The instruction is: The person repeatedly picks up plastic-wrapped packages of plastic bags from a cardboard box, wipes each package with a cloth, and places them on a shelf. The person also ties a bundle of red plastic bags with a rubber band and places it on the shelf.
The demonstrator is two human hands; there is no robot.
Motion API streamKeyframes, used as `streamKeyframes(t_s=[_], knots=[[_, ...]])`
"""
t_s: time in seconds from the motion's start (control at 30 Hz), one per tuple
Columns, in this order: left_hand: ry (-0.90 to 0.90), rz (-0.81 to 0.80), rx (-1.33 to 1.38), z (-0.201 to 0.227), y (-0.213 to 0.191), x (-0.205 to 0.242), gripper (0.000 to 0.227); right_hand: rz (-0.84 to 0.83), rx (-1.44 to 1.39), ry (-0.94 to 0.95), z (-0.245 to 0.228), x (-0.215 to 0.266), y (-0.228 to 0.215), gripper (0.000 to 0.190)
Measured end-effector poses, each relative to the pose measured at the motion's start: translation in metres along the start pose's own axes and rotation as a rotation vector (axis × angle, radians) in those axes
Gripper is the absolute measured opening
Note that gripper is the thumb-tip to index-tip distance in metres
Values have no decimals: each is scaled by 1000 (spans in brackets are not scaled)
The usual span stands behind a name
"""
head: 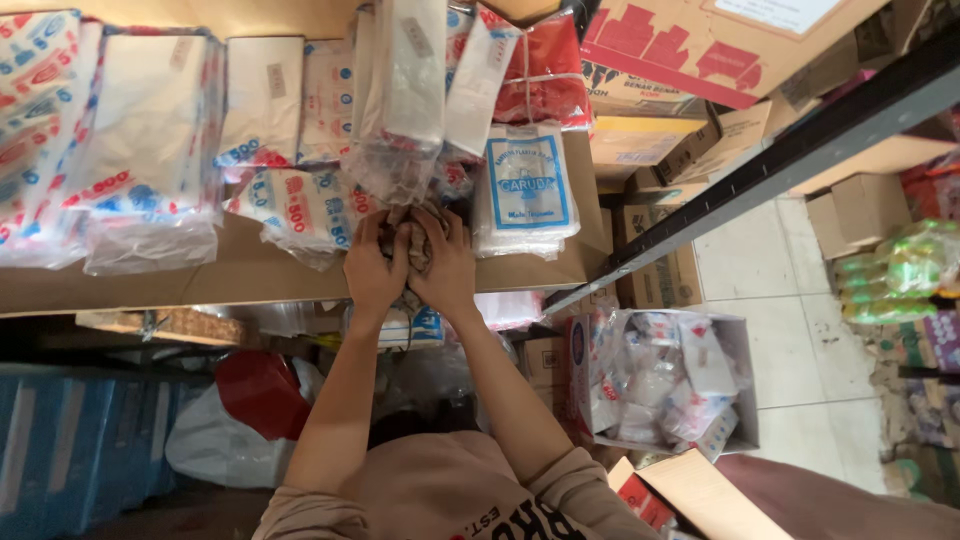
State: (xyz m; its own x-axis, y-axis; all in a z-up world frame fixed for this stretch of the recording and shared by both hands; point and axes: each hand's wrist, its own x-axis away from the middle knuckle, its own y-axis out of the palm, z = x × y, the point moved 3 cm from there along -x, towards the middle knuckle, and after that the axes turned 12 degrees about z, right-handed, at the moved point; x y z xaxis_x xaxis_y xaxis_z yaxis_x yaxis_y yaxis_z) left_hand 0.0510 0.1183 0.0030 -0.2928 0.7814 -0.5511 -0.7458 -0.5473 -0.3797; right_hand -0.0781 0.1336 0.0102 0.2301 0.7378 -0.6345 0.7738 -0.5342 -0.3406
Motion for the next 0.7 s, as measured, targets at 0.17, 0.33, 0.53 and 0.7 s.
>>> streamKeyframes(t_s=[0.17, 0.33, 0.53, 0.7], knots=[[3, 7, 11, 5, -2, -3, 36, 14, 23, 33, -4, -1, -1, 59], [-18, -10, -8, 0, 0, -1, 36, -4, 32, 77, -1, 3, 1, 61], [13, -1, -36, 1, 1, -1, 40, 9, 18, 33, 0, 2, 1, 65], [21, 12, -53, 4, -1, -1, 42, 9, 26, 25, 0, 1, 1, 65]])
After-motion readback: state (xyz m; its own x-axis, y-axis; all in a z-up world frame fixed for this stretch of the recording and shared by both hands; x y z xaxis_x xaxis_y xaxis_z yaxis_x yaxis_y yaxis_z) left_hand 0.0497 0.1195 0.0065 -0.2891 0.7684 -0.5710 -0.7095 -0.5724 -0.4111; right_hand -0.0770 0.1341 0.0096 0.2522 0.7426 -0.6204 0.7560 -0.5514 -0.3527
